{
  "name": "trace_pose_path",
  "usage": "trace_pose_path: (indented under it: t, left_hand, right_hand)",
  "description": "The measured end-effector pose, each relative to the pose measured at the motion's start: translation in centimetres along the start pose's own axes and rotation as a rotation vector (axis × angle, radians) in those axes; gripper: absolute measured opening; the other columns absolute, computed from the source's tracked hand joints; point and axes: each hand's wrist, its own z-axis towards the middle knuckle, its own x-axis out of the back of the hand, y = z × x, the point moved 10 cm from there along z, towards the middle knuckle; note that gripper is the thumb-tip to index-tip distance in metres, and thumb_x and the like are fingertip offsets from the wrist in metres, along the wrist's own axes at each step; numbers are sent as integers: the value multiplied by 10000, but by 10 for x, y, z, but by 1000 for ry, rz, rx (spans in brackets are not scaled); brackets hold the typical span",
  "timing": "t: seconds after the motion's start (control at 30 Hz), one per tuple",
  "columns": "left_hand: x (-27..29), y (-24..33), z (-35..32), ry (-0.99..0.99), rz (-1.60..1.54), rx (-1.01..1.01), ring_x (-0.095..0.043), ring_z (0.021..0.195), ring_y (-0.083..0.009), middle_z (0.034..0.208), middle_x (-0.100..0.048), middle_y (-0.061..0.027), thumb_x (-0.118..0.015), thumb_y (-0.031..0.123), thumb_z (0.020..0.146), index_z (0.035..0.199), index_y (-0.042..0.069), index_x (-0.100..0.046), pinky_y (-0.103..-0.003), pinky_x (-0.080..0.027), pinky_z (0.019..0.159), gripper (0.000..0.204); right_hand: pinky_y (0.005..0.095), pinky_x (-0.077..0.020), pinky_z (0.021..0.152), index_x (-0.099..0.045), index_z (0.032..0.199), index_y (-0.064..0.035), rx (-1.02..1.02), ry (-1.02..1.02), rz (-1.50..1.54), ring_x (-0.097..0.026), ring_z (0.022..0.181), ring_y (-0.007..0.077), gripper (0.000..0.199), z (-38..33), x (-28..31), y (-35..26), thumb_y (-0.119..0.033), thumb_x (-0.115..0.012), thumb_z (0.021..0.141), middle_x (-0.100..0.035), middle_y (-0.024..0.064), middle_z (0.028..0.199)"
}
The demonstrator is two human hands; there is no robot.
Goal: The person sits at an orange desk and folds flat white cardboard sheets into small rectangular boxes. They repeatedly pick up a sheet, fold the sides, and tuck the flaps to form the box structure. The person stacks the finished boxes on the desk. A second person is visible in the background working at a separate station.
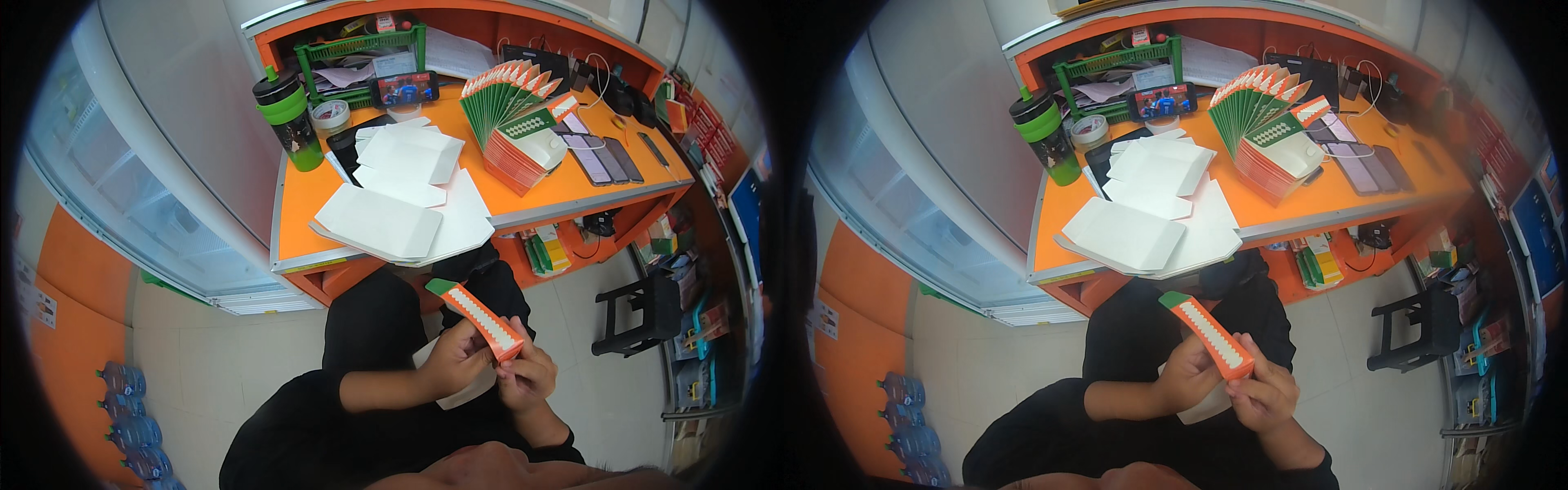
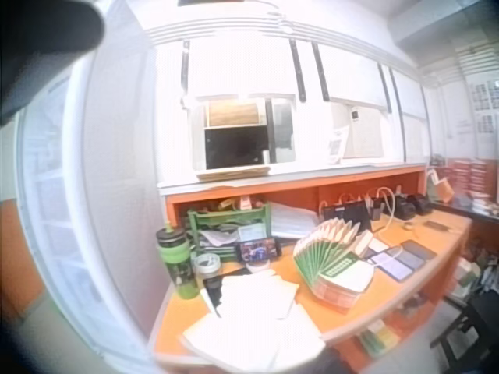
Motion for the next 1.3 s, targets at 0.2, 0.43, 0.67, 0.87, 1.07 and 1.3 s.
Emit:
trace_pose_path:
  t: [0.2, 0.43, 0.67, 0.87, 1.07, 1.3]
  left_hand:
    - [-9, 22, 6, -75, 178, -72, -585, 1205, -191, 1312, -583, -130, -632, 100, 984, 1336, -10, -527, -350, -484, 1005, 383]
    - [-21, 33, 10, -178, 357, -100, -626, 1110, -207, 1218, -626, -101, -699, 167, 945, 1187, 16, -630, -366, -490, 964, 294]
    - [-80, 27, -21, -753, 776, -472, -597, 1037, -265, 981, -584, -81, -614, 94, 879, 999, 80, -618, -415, -459, 924, 121]
    - [-85, 9, -22, -763, 1094, -568, -575, 1079, -221, 964, -585, -42, -557, 158, 915, 927, 111, -613, -409, -417, 1002, 74]
    - [-75, 13, -12, -683, 1258, -504, -541, 1211, -263, 1053, -595, -67, -595, 174, 902, 1019, 93, -613, -449, -383, 1088, 144]
    - [-73, 58, 4, -377, 1151, -509, -505, 1302, -297, 1184, -611, -67, -752, 327, 830, 1185, 92, -628, -509, -338, 1146, 444]
  right_hand:
    - [383, -554, 887, -552, 983, -39, -68, -110, -119, -716, 1040, 368, 163, -4, 1, 1, -45, -695, 905, -531, 455, 1255]
    - [410, -548, 921, -509, 1028, -3, -367, 71, 274, -695, 1067, 333, 177, -8, 30, 33, -176, -548, 1034, -667, 339, 1110]
    - [241, -500, 617, -533, 1145, -17, -1137, -38, 282, -620, 640, 125, 605, -55, 107, 112, -579, -331, 1049, -653, 80, 765]
    - [276, -521, 700, -465, 1307, -31, -1084, -107, 330, -684, 778, 156, 430, -48, 103, 89, -311, -537, 989, -701, 116, 911]
    - [240, -474, 447, -440, 1299, -31, -1333, -205, 341, -623, 547, 125, 396, -62, 108, 88, -96, -565, 930, -669, 92, 847]
    - [190, -440, 426, -455, 1079, -39, -1006, 46, 132, -585, 582, 50, 105, -24, 103, 61, -96, -513, 1012, -630, 58, 877]
